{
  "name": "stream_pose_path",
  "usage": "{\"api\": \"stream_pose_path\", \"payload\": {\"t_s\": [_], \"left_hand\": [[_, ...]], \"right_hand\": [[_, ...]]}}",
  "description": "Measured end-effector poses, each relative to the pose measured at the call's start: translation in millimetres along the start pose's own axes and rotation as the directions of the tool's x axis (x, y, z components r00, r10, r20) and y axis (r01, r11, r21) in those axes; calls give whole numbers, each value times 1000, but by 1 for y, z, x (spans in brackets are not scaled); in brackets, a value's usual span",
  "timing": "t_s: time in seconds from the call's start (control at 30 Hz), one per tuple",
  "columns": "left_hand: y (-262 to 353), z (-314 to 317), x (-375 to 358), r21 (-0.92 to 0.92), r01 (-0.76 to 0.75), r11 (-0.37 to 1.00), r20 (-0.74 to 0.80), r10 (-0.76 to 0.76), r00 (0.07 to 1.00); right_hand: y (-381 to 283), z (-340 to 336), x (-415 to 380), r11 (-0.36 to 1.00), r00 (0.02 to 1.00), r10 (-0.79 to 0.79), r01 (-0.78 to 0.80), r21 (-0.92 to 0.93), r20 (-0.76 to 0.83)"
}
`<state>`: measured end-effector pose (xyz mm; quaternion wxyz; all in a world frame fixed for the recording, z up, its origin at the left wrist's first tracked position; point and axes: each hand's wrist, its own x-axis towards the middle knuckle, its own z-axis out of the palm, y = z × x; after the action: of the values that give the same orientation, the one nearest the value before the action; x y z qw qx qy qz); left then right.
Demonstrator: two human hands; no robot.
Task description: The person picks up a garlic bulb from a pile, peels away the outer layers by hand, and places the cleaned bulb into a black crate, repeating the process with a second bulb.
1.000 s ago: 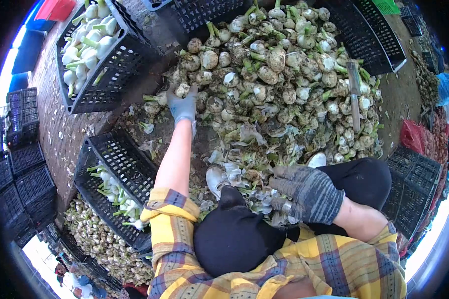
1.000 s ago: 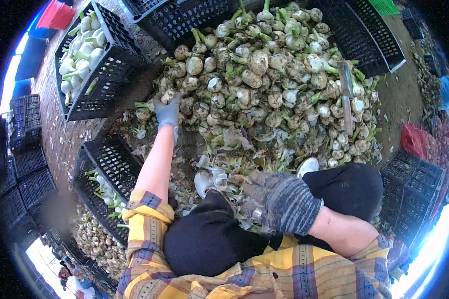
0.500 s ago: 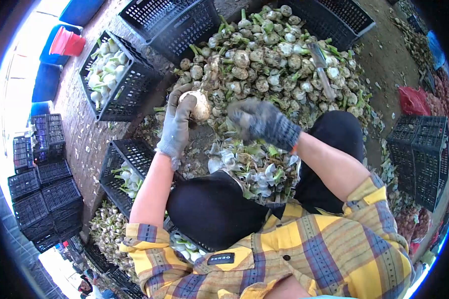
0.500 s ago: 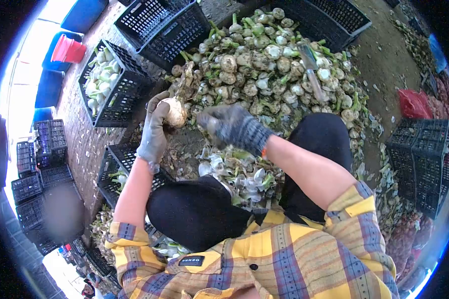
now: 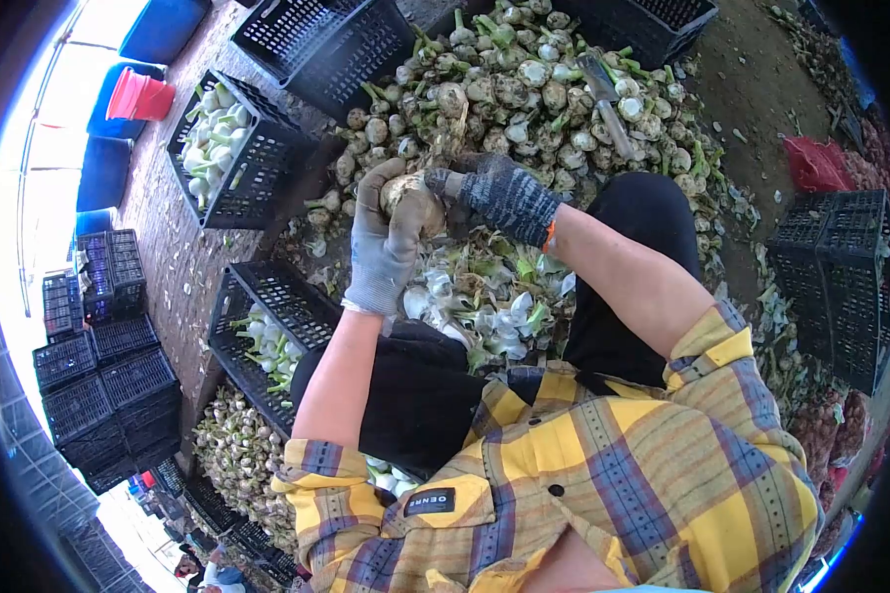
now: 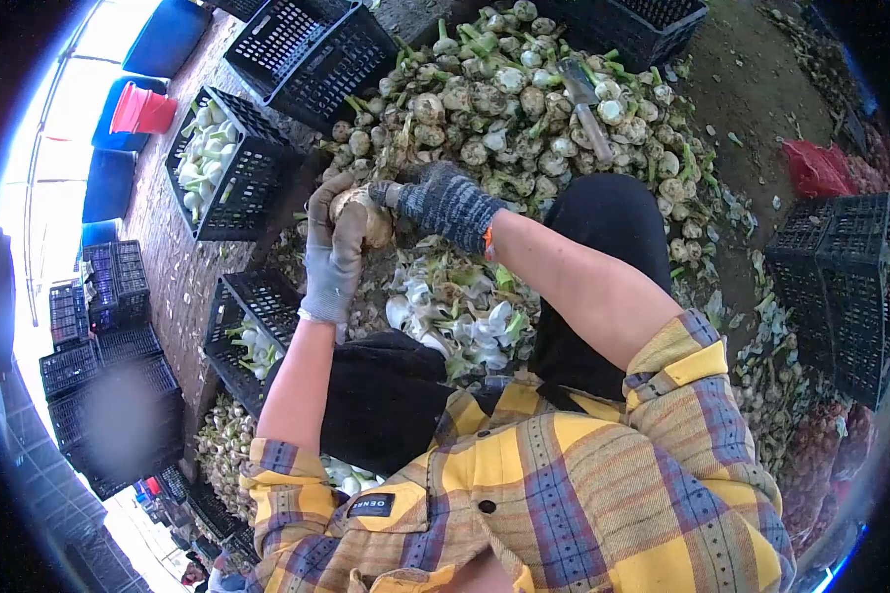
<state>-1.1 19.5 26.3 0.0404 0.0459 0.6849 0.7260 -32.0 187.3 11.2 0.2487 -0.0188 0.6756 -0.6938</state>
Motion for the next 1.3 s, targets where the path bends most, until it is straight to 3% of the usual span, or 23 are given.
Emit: {"api": "stream_pose_path", "payload": {"t_s": [0.27,0.33,0.57,0.63,0.67,0.77,0.83,0.87,0.93,1.0,1.07,1.1,1.13,1.2,1.23,1.27,1.3], "left_hand": [[-14,0,1,-14,-5,1000,-97,4,995],[-15,-2,3,2,-7,1000,-101,8,995],[-22,-12,12,-228,172,958,-128,-205,970],[-20,-13,12,-310,248,918,-130,-299,945],[-21,-13,11,-285,240,928,-124,-284,951],[-31,-15,12,-179,199,964,-115,-221,968],[-38,-19,15,-59,153,987,-117,-159,980],[-42,-18,14,83,29,996,-124,-19,992],[-44,-11,9,353,-214,911,-81,257,963],[-39,-6,-2,313,-41,949,-148,91,985],[-31,5,-7,-23,121,992,-168,-123,978],[-35,6,1,-95,3,995,-227,-25,974],[-34,1,2,-323,168,931,-164,-230,959],[-22,-12,6,-670,456,585,85,-550,831],[-29,-18,9,-616,518,594,186,-529,828],[-29,-19,8,-575,521,631,129,-559,819],[-24,-15,7,-530,529,663,72,-586,807]], "right_hand": [[20,-1,13,944,983,-182,167,-284,-28],[13,0,10,933,986,-166,145,-329,-35],[21,6,19,912,986,-149,109,-396,-70],[22,11,21,947,988,-122,88,-310,-92],[22,12,21,961,989,-107,76,-265,-103],[14,8,16,722,961,-271,245,-648,62],[21,11,18,807,969,-243,172,-565,-51],[23,11,19,843,968,-225,138,-519,-109],[23,11,17,785,939,-322,194,-589,-120],[24,10,17,733,931,-354,215,-646,-92],[26,7,17,693,945,-323,206,-691,-43],[27,9,17,781,952,-283,157,-605,-120],[26,12,17,855,953,-234,109,-507,-191],[30,16,20,942,954,-134,40,-332,-266],[34,16,25,964,957,-93,17,-267,-275],[37,16,29,980,958,-50,-7,-199,-281],[35,16,28,954,948,-94,-2,-299,-303]]}}
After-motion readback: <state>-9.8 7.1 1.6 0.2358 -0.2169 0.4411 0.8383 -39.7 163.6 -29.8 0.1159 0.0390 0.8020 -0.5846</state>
